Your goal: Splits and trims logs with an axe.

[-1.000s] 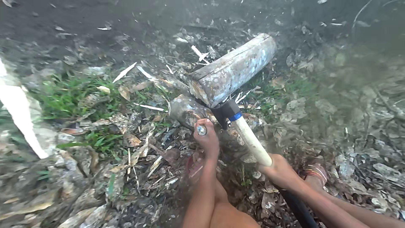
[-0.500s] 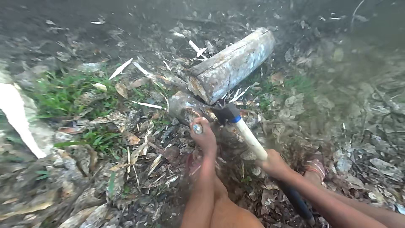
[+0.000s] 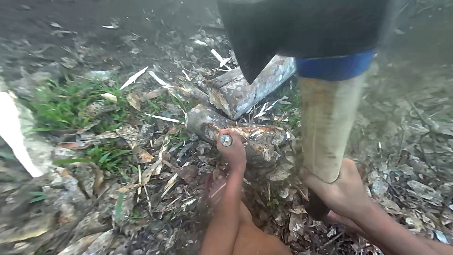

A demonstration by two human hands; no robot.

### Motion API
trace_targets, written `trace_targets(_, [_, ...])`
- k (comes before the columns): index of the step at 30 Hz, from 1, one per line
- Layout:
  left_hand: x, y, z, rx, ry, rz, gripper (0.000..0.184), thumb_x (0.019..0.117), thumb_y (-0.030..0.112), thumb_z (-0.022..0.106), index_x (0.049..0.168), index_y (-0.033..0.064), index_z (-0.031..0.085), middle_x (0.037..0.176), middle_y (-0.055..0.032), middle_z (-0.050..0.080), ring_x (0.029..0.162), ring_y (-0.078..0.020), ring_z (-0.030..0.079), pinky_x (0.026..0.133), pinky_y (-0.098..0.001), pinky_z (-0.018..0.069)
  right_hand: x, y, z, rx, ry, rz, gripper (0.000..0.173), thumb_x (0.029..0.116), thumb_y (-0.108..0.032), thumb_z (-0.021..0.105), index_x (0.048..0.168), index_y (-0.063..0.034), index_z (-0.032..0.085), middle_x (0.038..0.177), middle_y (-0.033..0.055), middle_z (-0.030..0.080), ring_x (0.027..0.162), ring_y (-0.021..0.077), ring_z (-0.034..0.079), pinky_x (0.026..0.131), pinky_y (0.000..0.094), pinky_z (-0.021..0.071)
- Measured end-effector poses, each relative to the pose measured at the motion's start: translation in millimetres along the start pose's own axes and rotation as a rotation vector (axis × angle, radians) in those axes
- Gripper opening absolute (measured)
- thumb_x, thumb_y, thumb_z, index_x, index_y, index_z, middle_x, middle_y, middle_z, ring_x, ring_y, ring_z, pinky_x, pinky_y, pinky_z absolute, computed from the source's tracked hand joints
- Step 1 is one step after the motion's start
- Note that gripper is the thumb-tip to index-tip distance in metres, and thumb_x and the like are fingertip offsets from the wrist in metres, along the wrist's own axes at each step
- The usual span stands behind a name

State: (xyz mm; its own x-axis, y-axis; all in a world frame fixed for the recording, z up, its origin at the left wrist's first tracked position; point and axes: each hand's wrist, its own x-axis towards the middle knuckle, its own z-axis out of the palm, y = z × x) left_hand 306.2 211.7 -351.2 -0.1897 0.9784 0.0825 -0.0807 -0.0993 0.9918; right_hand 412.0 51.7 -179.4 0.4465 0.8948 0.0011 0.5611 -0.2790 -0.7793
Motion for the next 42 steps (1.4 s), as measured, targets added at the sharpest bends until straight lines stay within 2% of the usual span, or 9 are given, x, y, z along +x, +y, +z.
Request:
trace_targets(2, [2, 0, -1, 0.012, 0.0, -0.002, 0.009, 0.1006, 0.013, 0.059, 0.094, 0.0089, 0.064, 0.09, 0.0012, 0.059, 0.078, -0.005, 0.059, 0.071, -0.0215, 0.0515, -8, 19, 10, -0.09, -0.051, 0.057, 0.022, 0.0793, -0.028, 0.07, 0.092, -0.0098, 0.068, 0.074, -0.0101, 0.065, 0.065, -0.0088, 0.061, 0.059, 0.0136, 0.053])
trace_targets(5, [1, -1, -7, 0.009, 0.013, -0.034, 0.011, 0.1014, 0.013, 0.059, 0.096, 0.0062, 0.065, 0.088, -0.0003, 0.061, 0.076, -0.0062, 0.06, 0.07, -0.0245, 0.0525, -14, 91, 38, -0.319, -0.417, 0.468, 0.032, 0.0842, -0.032, 0.072, 0.099, -0.0042, 0.068, 0.08, 0.01, 0.067, 0.074, 0.0247, 0.066, 0.069, 0.0507, 0.055])
trace_targets(7, [5, -4, -13, -0.008, 0.04, -0.044, 0.011, 0.102, 0.014, 0.059, 0.099, 0.0048, 0.065, 0.084, 0.0021, 0.062, 0.074, -0.0035, 0.06, 0.069, -0.0235, 0.0538, -10, 121, 52, -0.382, -0.509, 0.601, 0.036, 0.087, -0.034, 0.073, 0.104, -0.0028, 0.068, 0.088, 0.0164, 0.069, 0.084, 0.0346, 0.068, 0.076, 0.0605, 0.054])
trace_targets(21, [-9, -15, -39, -0.106, 0.108, -0.121, 0.01, 0.097, 0.009, 0.056, 0.092, 0.0066, 0.064, 0.086, 0.0041, 0.066, 0.084, -0.0026, 0.064, 0.08, -0.0214, 0.0539, -6, 143, 45, -0.202, -0.505, 0.646, 0.029, 0.0833, -0.035, 0.072, 0.089, -0.0068, 0.065, 0.072, 0.0075, 0.064, 0.064, 0.0221, 0.065, 0.063, 0.0482, 0.0549])
trace_targets(24, [-9, -6, -28, -0.062, 0.099, -0.104, 0.009, 0.0971, 0.008, 0.056, 0.092, 0.0061, 0.064, 0.082, 0.0048, 0.063, 0.076, -0.0012, 0.061, 0.072, -0.0194, 0.0521, -8, 123, 45, -0.291, -0.488, 0.633, 0.03, 0.0836, -0.037, 0.072, 0.092, -0.0085, 0.066, 0.075, 0.0071, 0.064, 0.069, 0.0238, 0.064, 0.065, 0.0506, 0.0529])
trace_targets(34, [-13, 7, -4, -0.018, 0.074, -0.07, 0.006, 0.0959, 0.009, 0.06, 0.093, 0.0059, 0.064, 0.086, 0.0024, 0.062, 0.074, -0.002, 0.061, 0.069, -0.0194, 0.053, -12, 36, 15, -0.255, -0.2, 0.184, 0.029, 0.0768, -0.037, 0.067, 0.094, -0.0127, 0.067, 0.068, -0.005, 0.062, 0.06, 0.004, 0.06, 0.055, 0.0287, 0.0502])
trace_targets(36, [-13, 4, -8, -0.045, 0.092, -0.081, 0.007, 0.0962, 0.007, 0.058, 0.092, 0.0058, 0.063, 0.084, 0.0026, 0.061, 0.073, -0.0026, 0.06, 0.067, -0.0198, 0.0527, -15, 51, 21, -0.299, -0.242, 0.212, 0.03, 0.0768, -0.037, 0.067, 0.093, -0.0118, 0.067, 0.069, -0.0022, 0.063, 0.062, 0.0079, 0.062, 0.056, 0.0328, 0.0518])
trace_targets(39, [-12, -5, -27, -0.047, 0.093, -0.151, 0.01, 0.0985, 0.011, 0.057, 0.096, 0.0045, 0.064, 0.082, 0.0035, 0.063, 0.074, -0.0028, 0.062, 0.07, -0.0227, 0.0543, -12, 105, 38, -0.421, -0.494, 0.496, 0.036, 0.0868, -0.035, 0.072, 0.106, -0.0045, 0.068, 0.088, 0.0151, 0.069, 0.084, 0.0325, 0.069, 0.076, 0.0577, 0.0551])
trace_targets(42, [-3, -20, -52, -0.089, 0.129, -0.24, 0.012, 0.0996, 0.012, 0.056, 0.096, 0.0024, 0.063, 0.085, 0.0001, 0.065, 0.084, -0.0058, 0.064, 0.083, -0.0251, 0.0546, -7, 132, 48, -0.494, -0.545, 0.559, 0.04, 0.0871, -0.036, 0.073, 0.112, -0.0052, 0.068, 0.095, 0.0174, 0.071, 0.091, 0.0367, 0.07, 0.081, 0.0609, 0.0548])
